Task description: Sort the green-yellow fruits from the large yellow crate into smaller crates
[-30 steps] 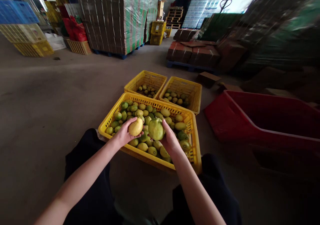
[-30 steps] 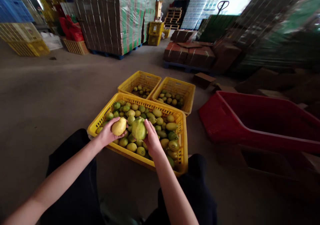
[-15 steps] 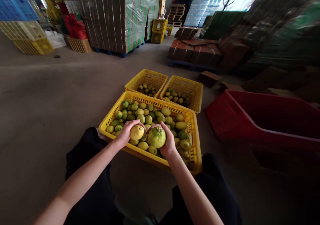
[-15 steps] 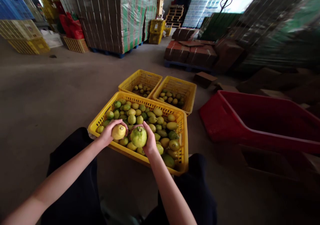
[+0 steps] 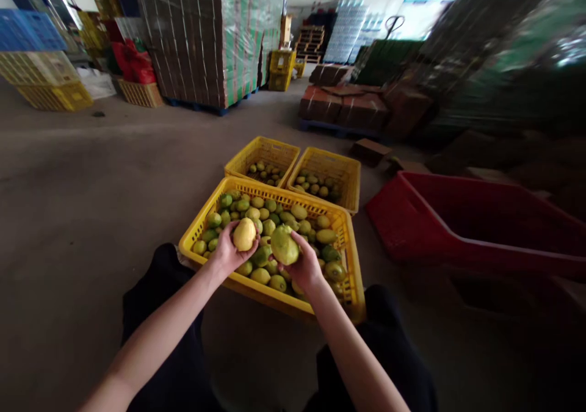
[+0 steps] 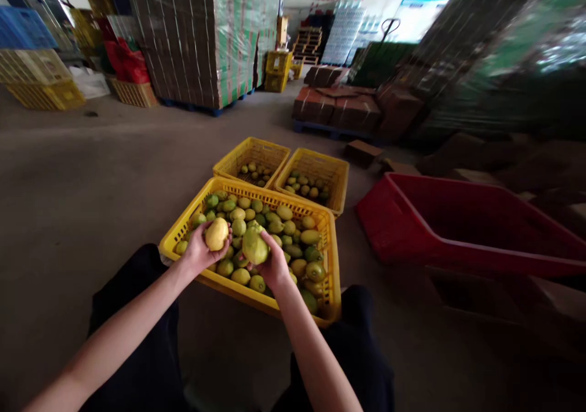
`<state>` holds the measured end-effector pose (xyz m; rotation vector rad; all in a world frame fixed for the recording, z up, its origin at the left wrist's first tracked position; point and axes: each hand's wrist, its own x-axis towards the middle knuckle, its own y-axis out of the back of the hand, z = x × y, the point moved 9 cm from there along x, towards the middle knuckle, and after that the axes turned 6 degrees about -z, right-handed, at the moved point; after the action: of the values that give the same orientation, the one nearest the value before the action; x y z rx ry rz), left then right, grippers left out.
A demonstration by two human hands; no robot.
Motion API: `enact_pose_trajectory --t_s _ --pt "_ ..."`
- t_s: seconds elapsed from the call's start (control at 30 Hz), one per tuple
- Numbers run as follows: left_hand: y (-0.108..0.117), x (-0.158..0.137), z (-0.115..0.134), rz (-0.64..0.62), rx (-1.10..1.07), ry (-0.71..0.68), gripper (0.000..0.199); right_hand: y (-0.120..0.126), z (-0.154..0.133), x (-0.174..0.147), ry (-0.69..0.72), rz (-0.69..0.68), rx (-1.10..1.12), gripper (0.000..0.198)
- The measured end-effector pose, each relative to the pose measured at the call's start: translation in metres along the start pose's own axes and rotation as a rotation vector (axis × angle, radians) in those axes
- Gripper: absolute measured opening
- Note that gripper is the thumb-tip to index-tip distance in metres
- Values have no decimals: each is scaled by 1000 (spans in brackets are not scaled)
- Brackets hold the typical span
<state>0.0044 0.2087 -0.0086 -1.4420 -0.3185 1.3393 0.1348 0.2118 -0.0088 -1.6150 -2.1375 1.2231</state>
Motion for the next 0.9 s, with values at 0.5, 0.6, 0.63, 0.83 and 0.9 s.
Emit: enact_pose_trajectory --t_s 0.5,0.6,0.63,0.83,0.9 --pt "6 10 -12 20 12 -4 40 39 -18 -18 34 257 270 25" --pt "12 13 -17 57 -14 -21 40 39 0 -18 -4 278 292 26" --pt "13 14 -19 64 -18 -20 39 37 4 -18 -16 277 294 27" --pt "25 24 -42 123 9 98 37 32 20 -22 -100 319 316 29" --pt "26 28 -50 111 36 143 38 30 21 -21 -105 305 324 31"
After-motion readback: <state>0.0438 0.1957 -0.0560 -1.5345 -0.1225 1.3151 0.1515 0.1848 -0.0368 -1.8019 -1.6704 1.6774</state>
